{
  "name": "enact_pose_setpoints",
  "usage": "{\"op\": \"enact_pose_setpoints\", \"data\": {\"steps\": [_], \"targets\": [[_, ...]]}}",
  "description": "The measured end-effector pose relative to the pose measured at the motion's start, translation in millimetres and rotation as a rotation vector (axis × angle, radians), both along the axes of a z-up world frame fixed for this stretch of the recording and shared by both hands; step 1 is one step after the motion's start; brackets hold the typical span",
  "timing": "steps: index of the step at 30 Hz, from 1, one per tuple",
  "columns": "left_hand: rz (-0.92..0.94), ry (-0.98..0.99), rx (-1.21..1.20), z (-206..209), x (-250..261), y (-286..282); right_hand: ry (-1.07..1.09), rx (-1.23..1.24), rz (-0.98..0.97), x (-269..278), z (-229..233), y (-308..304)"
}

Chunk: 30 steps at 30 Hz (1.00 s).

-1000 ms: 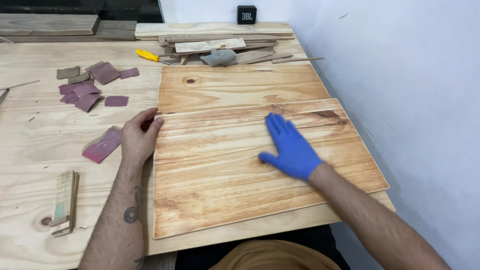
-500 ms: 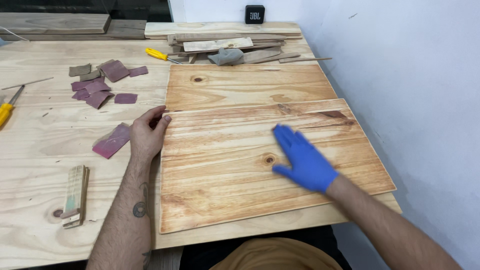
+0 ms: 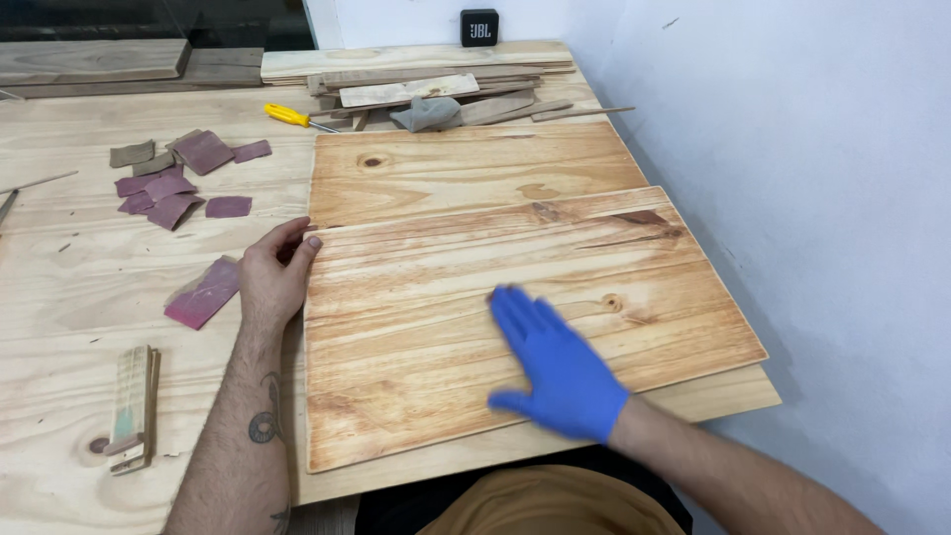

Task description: The person sands the surface of a wooden board using a sanding block held in the right hand while wearing a blue glove. The left hand stabilizes the board on the workbench. The person moves the sanding block across the wood in back-and-forth motions, occasionally adjusting the board's position.

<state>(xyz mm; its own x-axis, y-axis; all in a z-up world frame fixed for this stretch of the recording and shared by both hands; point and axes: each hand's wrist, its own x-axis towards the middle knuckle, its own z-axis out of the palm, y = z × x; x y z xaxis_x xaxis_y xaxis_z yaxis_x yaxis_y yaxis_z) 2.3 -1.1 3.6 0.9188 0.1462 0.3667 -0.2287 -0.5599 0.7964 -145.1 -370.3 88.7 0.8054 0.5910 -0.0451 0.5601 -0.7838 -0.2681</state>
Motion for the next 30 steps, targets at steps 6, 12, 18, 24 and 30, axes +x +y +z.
{"op": "enact_pose_setpoints", "data": {"steps": [6,12,18,24,30], "targets": [[-0.016,-0.04,-0.01,-4,2,0,0.073,-0.023,0.119,-35,-4,-13],[-0.035,-0.035,-0.002,-10,3,5,-0.158,-0.034,-0.409,94,-29,-122],[0.025,-0.007,-0.012,5,-1,-6,-0.169,-0.012,-0.39,78,-36,-99],[0.052,0.038,-0.061,15,-8,-13,-0.066,0.084,0.252,-49,-22,-9],[-0.014,-0.006,-0.032,-3,-1,0,-0.014,0.039,-0.003,64,-9,-23]]}}
